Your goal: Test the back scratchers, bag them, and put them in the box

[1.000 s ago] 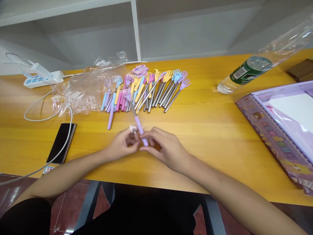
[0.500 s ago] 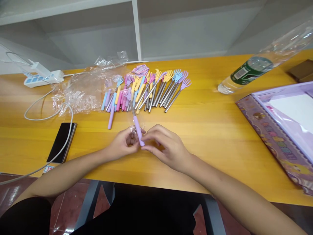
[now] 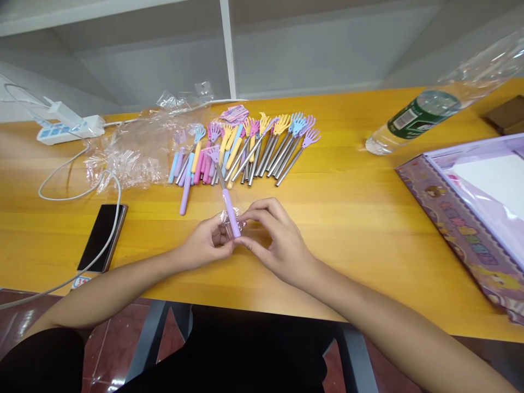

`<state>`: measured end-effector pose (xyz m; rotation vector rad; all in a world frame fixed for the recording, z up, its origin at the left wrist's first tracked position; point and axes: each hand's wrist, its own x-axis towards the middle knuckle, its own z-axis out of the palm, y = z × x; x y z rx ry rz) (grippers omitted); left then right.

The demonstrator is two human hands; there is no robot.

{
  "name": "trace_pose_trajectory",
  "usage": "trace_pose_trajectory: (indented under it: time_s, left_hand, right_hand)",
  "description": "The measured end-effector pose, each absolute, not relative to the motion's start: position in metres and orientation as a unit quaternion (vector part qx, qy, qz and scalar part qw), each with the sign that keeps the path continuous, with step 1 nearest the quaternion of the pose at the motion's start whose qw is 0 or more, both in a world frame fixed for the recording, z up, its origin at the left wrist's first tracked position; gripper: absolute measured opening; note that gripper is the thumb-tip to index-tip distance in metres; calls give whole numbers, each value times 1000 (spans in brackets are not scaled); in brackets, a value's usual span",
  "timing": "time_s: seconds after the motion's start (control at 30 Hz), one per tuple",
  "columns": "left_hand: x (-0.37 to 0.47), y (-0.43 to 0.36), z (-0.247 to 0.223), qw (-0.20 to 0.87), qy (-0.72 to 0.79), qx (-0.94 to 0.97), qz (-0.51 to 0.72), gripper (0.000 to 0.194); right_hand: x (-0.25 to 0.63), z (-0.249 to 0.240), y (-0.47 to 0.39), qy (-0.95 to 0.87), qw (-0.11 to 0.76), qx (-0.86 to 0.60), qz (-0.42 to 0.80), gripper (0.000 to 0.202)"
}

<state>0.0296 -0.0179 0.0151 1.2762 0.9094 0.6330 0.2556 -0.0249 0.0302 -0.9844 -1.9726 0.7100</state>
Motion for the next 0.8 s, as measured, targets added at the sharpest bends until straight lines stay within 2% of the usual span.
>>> trace_pose_trajectory:
  time_s: [0.23, 0.3, 0.5, 0.63, 0.8]
  left_hand:
    - [35, -35, 23, 683, 349, 605, 216, 29]
    - [37, -38, 24, 692, 351, 596, 206, 26]
    - [31, -28, 27, 674, 318, 639, 192, 21]
    - [22, -18, 32, 632, 341, 648, 256, 6]
    - [6, 6, 28, 592, 426, 549, 410, 13]
  right_hand:
    - [253, 20, -18, -704, 440, -444, 336, 11]
    - [255, 19, -14, -700, 426, -450, 354, 10]
    - [263, 15, -3, -737, 389, -479, 275, 9]
    - [256, 6, 5, -756, 318, -515, 249, 25]
    - [234, 14, 22, -774, 194, -556, 233, 35]
